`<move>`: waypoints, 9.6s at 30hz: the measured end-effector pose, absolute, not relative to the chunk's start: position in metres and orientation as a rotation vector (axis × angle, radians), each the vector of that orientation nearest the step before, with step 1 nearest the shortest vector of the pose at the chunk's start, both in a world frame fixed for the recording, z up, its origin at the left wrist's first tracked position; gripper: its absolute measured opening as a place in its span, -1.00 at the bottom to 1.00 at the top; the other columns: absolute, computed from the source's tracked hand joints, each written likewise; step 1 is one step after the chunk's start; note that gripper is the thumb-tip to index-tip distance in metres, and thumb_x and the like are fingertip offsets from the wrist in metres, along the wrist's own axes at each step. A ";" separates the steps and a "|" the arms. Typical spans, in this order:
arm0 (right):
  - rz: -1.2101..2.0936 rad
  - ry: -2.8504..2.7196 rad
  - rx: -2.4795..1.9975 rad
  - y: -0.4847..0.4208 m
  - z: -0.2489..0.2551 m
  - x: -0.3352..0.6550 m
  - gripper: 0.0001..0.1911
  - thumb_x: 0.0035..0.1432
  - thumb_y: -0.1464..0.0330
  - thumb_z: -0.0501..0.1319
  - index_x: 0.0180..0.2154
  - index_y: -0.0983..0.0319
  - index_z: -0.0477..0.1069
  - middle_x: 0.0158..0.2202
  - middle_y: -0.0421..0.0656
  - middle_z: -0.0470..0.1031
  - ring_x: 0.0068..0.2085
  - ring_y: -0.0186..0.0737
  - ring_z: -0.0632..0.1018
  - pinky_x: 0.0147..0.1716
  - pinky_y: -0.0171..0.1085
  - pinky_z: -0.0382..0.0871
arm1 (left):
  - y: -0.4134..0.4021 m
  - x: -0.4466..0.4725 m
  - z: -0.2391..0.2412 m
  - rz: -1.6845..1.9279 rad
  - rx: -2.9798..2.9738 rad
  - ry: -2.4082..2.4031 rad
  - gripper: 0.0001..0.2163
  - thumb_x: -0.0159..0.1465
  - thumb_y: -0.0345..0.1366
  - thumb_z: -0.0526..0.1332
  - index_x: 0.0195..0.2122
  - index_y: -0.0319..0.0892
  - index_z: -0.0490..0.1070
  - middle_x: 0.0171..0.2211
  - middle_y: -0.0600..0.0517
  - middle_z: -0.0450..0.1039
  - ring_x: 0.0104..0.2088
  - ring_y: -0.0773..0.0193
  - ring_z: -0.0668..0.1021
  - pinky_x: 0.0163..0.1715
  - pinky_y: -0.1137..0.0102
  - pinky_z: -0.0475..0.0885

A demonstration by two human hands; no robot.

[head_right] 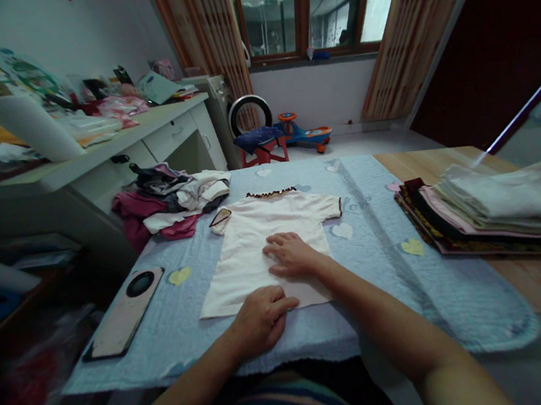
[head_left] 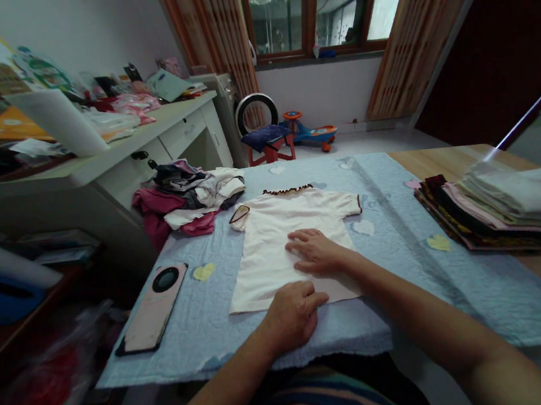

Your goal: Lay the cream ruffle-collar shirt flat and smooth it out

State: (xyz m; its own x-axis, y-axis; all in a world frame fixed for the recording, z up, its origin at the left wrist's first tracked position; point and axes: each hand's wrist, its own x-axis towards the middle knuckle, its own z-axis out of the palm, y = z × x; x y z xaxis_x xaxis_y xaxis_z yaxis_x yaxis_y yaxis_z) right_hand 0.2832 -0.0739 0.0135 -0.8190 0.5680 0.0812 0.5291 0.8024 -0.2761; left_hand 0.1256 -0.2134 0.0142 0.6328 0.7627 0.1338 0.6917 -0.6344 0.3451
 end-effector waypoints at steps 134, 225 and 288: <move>0.069 -2.473 -1.595 -0.141 -0.010 0.317 -0.31 0.27 0.02 0.10 0.28 0.28 0.22 0.38 0.20 0.06 0.37 0.28 0.06 0.26 0.17 -0.05 | -0.101 0.115 -0.008 0.419 2.744 1.314 -0.60 0.37 -0.17 0.13 0.20 -0.18 0.33 0.23 -0.15 0.34 0.26 0.08 0.34 0.24 0.16 0.25; 0.711 -2.436 -0.943 -0.145 0.000 0.342 -0.86 0.21 0.46 0.17 -0.27 0.16 0.50 0.17 -0.06 0.41 0.27 -0.07 0.32 0.27 0.02 0.16 | -0.205 0.119 0.010 0.640 2.619 1.192 -0.86 0.28 -0.33 0.24 -0.14 -0.10 0.50 0.04 -0.06 0.38 0.02 0.11 0.43 0.03 0.20 0.37; 0.391 -2.257 -1.344 -0.123 -0.021 0.389 -0.71 0.04 0.37 0.30 -0.13 0.16 0.51 0.23 0.01 0.30 0.28 0.10 0.24 0.25 0.12 0.10 | -0.191 0.196 -0.004 0.490 2.983 0.994 -0.90 0.37 -0.35 0.16 -0.30 -0.17 0.41 -0.30 0.02 0.43 -0.25 0.20 0.44 -0.25 0.30 0.39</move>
